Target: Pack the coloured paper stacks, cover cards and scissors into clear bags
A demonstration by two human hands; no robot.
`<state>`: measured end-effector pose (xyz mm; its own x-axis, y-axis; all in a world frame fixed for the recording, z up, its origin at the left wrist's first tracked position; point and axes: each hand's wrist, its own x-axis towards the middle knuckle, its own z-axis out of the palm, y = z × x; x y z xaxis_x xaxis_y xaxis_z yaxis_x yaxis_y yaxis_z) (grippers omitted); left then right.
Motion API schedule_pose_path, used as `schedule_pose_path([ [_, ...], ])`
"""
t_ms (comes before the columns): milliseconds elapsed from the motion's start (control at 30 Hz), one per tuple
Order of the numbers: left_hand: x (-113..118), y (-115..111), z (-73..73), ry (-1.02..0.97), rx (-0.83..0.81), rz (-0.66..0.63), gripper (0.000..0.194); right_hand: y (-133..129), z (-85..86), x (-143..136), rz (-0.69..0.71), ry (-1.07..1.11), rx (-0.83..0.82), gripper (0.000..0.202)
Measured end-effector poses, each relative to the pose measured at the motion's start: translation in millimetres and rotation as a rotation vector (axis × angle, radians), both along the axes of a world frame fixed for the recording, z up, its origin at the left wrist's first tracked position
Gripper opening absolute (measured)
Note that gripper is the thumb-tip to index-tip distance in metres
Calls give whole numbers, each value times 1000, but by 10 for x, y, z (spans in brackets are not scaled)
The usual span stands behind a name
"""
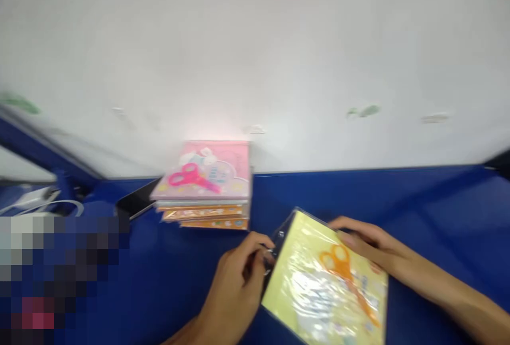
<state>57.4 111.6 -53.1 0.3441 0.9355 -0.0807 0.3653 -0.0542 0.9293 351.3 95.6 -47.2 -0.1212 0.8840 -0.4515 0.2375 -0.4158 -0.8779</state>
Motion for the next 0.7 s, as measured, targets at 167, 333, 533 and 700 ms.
schedule_pose_path([
  [167,40,38,90,31,2,-52,28,62,78,-20,16,110,15,46],
  [333,78,49,202,7,-32,-125,21,61,130,-53,74,122,47,46],
  [533,109,82,188,47,-86,-124,12,81,173,66,141,119,7,52],
  [700,89,92,157,68,-83,-105,16,114,157,271,254,145,-115,68],
])
